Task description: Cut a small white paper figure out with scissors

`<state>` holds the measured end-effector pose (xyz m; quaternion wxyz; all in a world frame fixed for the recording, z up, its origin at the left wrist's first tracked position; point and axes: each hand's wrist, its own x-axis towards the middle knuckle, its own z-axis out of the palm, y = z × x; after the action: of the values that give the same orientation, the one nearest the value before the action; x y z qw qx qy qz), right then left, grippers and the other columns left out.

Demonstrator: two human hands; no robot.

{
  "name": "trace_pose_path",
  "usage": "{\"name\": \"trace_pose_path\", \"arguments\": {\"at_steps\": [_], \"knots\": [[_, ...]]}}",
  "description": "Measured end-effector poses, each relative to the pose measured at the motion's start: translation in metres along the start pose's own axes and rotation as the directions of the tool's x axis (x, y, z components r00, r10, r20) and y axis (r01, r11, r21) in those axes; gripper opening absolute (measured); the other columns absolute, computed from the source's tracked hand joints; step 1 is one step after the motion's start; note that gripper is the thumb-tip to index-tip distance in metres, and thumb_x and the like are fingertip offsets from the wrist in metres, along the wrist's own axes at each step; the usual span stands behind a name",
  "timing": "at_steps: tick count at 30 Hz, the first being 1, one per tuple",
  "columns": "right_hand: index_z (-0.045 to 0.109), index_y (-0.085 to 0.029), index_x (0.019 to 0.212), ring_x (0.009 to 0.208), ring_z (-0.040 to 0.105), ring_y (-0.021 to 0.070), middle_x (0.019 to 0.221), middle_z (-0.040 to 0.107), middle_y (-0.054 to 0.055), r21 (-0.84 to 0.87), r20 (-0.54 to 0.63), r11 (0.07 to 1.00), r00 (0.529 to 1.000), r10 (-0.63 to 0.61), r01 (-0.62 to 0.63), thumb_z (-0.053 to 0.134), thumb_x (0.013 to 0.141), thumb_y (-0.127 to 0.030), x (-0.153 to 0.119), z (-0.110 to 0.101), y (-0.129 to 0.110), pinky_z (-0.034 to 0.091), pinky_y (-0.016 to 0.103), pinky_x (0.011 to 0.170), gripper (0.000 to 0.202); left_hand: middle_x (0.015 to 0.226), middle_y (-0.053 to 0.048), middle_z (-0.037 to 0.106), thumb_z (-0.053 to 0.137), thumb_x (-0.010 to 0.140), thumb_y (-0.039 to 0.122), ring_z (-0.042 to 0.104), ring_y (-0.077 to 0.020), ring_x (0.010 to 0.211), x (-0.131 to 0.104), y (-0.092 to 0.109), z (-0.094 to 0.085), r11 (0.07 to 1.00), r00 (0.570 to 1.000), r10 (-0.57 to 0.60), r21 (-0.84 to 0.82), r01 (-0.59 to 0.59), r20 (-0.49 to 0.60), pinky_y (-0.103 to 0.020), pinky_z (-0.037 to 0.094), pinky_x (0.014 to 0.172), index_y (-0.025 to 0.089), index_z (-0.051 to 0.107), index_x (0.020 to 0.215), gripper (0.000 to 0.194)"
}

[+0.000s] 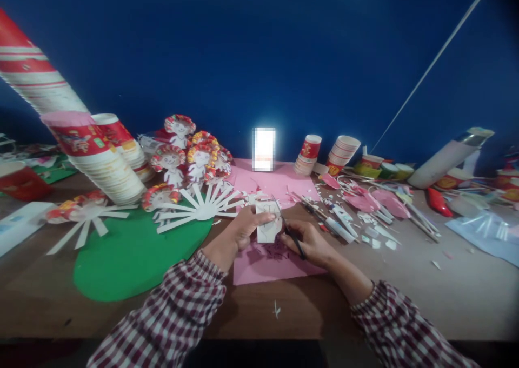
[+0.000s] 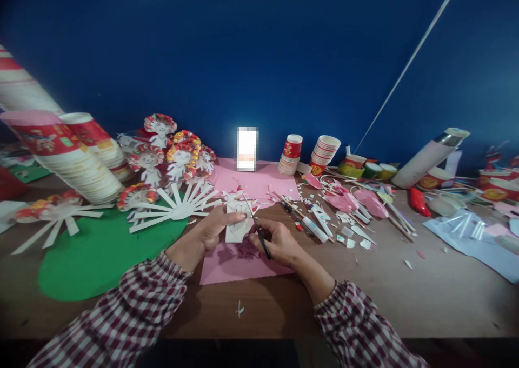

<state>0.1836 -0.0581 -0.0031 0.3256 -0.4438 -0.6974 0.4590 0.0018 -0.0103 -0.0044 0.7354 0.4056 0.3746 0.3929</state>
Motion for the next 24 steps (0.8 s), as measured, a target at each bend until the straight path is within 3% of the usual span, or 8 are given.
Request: {"name": "trace_pose_path", "arguments": {"at_steps": [19,24], "knots": [[0.059,-0.014,0.079,0.061,0.044,0.0117,0.068,0.052,0.0,-0.015,0.01,1.0,1.0,-0.025,0.025,0.059,0.083,-0.042,-0.001,-0.003,-0.002,0.037,0.023,0.057,0.029,0.065,-0.009,0.07,0.079,0.053,0.02,0.063,-0.0182,0.054,-0.007,0.011,0.006,1.0,1.0,-0.014,-0.012,0.014,-0.007,-0.029,0.051,0.055,0.009,0.07,0.072,0.024],[0.061,-0.014,0.08,0.061,0.046,0.0117,0.067,0.054,0.0,-0.002,-0.001,1.0,1.0,0.002,-0.002,0.061,0.081,-0.043,0.0,-0.001,-0.003,0.037,0.022,0.055,0.03,0.064,-0.009,0.069,0.078,0.058,0.025,0.063,-0.0205,0.052,-0.009,0.01,0.008,0.996,0.996,-0.093,-0.01,0.093,-0.015,-0.03,0.048,0.048,0.012,0.068,0.076,0.024]]}}
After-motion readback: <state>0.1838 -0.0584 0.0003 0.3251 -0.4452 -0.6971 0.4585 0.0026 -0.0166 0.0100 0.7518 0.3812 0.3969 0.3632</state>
